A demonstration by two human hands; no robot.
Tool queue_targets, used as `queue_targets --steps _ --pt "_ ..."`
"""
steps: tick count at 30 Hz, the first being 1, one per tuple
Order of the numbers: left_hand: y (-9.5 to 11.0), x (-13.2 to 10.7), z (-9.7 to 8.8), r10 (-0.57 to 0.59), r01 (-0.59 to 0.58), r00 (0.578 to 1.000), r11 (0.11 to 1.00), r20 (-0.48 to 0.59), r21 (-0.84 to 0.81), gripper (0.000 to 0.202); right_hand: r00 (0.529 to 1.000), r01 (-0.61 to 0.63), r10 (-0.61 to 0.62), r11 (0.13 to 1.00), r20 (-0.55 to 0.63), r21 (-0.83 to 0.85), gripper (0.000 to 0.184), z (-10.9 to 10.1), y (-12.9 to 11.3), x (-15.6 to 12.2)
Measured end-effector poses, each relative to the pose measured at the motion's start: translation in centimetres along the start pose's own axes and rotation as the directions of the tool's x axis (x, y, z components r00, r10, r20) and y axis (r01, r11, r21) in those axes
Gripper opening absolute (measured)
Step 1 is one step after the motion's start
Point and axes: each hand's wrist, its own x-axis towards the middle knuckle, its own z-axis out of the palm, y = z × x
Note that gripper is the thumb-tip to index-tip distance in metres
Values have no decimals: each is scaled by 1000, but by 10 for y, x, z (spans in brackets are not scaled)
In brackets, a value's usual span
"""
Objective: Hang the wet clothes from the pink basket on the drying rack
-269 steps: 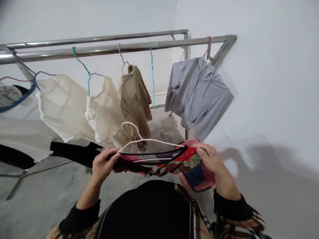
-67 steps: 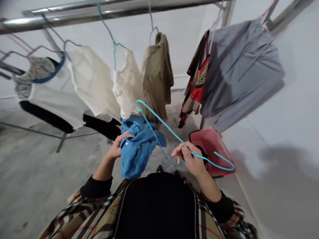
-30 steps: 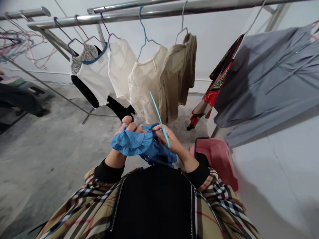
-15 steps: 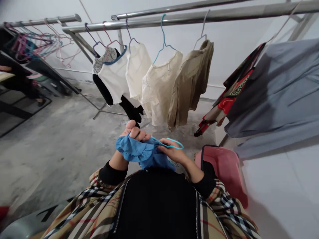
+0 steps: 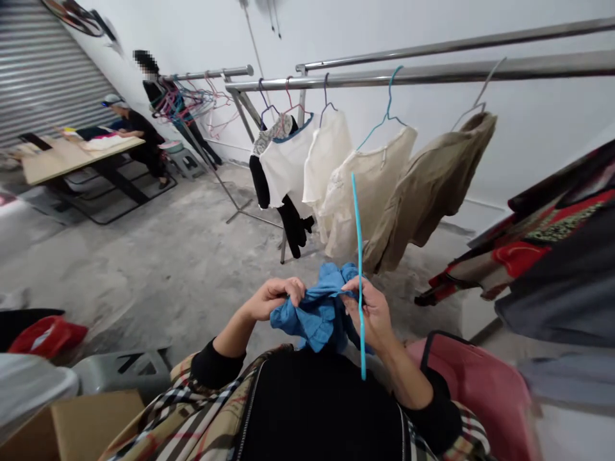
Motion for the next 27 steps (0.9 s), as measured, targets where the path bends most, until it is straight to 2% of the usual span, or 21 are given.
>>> queue_targets --steps 5,7,11,14,16,18,20,23,27 --pt "-1 -11 3 -100 101 994 995 -48 16 38 999 -8 8 1000 40 -1 11 7 -6 4" --pt "-5 -13 5 -154 150 985 987 -76 -65 35 999 2 -2 1000 43 -3 11 9 -6 5" --pt "-14 -16 8 -264 217 956 929 -125 -299 18 1000 -5 6 1000 15 -29 11 9 -2 7" --pt "-15 -15 11 -351 259 920 878 -174 -403 19 1000 -7 8 999 14 -49 10 8 4 6" --pt "-12 -14 17 -356 280 912 902 -202 -328 29 1000 -12 12 998 7 -56 11 8 6 5" --pt "-9 -11 24 -333 311 919 941 -210 -132 42 1000 -14 14 998 0 -57 10 8 7 4" --pt "-8 -8 34 -318 340 924 938 -213 74 50 1000 -4 4 998 1 -70 9 9 5 3" --pt "-14 -2 47 -298 363 914 904 -276 226 43 1000 16 -16 994 7 -106 8 11 0 3" --pt "-25 3 57 -230 345 904 891 -360 296 19 1000 13 -14 992 -5 -124 11 12 -6 2"
